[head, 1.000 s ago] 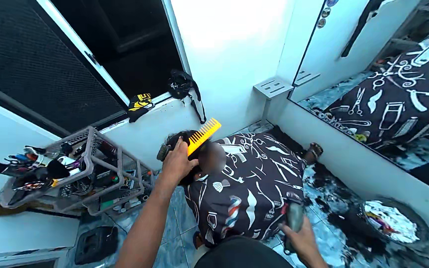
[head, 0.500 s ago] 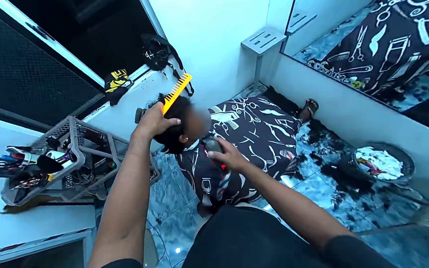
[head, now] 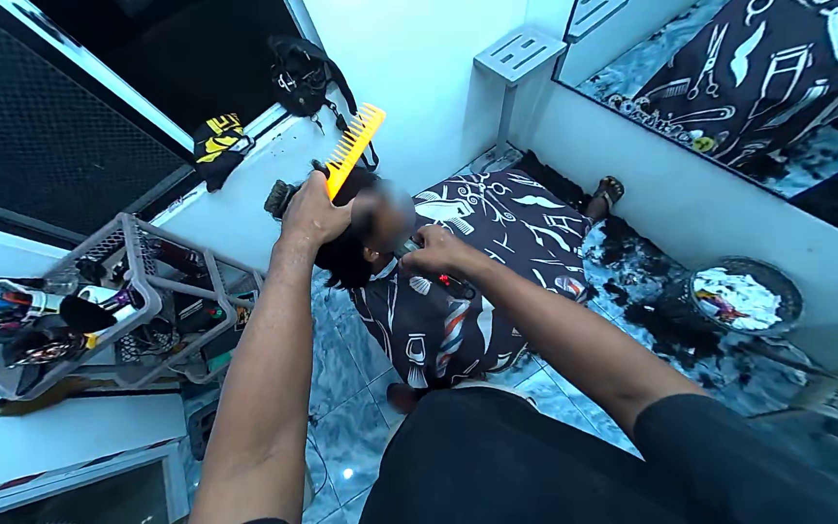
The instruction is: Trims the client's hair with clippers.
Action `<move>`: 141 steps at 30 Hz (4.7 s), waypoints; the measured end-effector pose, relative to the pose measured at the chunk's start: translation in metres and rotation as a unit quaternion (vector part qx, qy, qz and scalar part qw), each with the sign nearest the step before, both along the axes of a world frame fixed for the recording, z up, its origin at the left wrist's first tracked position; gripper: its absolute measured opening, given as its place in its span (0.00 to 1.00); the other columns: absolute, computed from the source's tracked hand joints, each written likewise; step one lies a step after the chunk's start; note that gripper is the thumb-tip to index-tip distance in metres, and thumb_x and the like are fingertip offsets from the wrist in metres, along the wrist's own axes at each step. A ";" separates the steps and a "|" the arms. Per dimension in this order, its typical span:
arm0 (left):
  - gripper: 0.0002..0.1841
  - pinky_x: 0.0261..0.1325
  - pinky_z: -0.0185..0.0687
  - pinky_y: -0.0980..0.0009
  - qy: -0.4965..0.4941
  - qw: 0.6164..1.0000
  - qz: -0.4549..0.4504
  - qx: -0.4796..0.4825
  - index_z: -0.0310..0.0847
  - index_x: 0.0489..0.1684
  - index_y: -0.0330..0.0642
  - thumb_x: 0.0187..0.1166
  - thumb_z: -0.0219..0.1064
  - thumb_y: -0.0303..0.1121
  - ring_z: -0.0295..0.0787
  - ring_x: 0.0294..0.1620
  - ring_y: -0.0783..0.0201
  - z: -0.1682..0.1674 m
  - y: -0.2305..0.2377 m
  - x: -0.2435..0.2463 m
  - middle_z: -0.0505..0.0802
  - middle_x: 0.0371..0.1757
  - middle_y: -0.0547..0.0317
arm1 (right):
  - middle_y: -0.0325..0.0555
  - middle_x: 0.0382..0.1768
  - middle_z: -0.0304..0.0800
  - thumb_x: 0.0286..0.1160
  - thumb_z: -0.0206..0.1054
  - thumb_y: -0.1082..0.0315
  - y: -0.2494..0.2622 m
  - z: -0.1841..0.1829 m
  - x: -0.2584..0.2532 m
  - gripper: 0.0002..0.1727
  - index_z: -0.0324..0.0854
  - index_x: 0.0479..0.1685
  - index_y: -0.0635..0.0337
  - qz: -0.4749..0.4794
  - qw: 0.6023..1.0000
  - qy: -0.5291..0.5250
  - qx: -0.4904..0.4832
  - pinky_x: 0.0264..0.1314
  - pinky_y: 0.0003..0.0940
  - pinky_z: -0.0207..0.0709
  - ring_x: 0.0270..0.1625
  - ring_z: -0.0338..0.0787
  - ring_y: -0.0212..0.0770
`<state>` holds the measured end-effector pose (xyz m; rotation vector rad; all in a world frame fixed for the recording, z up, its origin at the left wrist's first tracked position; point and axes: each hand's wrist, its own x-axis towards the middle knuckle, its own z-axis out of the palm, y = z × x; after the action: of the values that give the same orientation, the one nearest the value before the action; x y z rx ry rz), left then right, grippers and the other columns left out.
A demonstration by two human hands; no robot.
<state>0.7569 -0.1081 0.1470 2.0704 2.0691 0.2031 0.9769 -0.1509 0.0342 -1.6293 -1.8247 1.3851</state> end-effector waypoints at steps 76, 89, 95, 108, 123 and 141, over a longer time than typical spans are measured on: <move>0.48 0.65 0.78 0.37 -0.040 0.998 0.023 0.053 0.70 0.67 0.36 0.63 0.71 0.73 0.85 0.63 0.42 -0.015 -0.002 -0.004 0.86 0.61 0.38 | 0.51 0.37 0.91 0.66 0.77 0.60 0.041 0.044 0.011 0.16 0.85 0.46 0.61 0.112 0.984 0.134 -0.024 0.41 0.47 0.88 0.36 0.92 0.45; 0.60 0.65 0.79 0.32 -0.005 0.984 -0.118 -0.132 0.65 0.82 0.49 0.45 0.81 0.74 0.88 0.64 0.43 0.013 0.052 -0.043 0.90 0.61 0.44 | 0.52 0.39 0.92 0.62 0.68 0.51 -0.229 -0.144 0.132 0.28 0.77 0.60 0.58 -0.315 0.825 0.356 -0.306 0.31 0.44 0.88 0.34 0.93 0.46; 0.52 0.62 0.82 0.39 -0.062 0.968 -0.230 -0.083 0.70 0.74 0.47 0.48 0.84 0.67 0.89 0.60 0.49 0.003 0.043 -0.058 0.91 0.57 0.48 | 0.53 0.40 0.92 0.72 0.60 0.55 -0.296 -0.153 0.147 0.21 0.77 0.60 0.56 -0.436 0.761 0.380 -0.293 0.29 0.43 0.89 0.33 0.94 0.47; 0.51 0.57 0.84 0.41 -0.001 0.973 -0.225 -0.039 0.72 0.67 0.44 0.48 0.79 0.73 0.88 0.58 0.47 0.008 0.008 -0.040 0.86 0.62 0.47 | 0.57 0.44 0.91 0.65 0.69 0.54 -0.270 -0.129 0.085 0.29 0.74 0.65 0.60 -0.381 0.795 0.405 -0.243 0.33 0.45 0.90 0.37 0.94 0.49; 0.41 0.59 0.79 0.33 -0.113 0.986 -0.050 0.113 0.77 0.65 0.29 0.72 0.72 0.63 0.88 0.53 0.37 0.073 -0.029 -0.025 0.89 0.49 0.31 | 0.52 0.46 0.92 0.67 0.78 0.45 -0.055 0.023 0.006 0.31 0.83 0.63 0.58 -0.042 0.994 0.030 0.093 0.53 0.59 0.86 0.47 0.92 0.50; 0.49 0.60 0.81 0.36 0.020 0.998 -0.039 0.039 0.71 0.65 0.36 0.60 0.72 0.74 0.88 0.60 0.41 -0.006 -0.012 0.007 0.87 0.61 0.40 | 0.49 0.29 0.88 0.61 0.80 0.48 0.014 0.036 0.011 0.22 0.86 0.35 0.60 0.036 0.999 0.021 0.022 0.38 0.53 0.83 0.32 0.89 0.46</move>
<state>0.7636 -0.1201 0.1412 2.2136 2.0293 0.2355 0.9882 -0.1366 0.0701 -1.5161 -1.8936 1.3888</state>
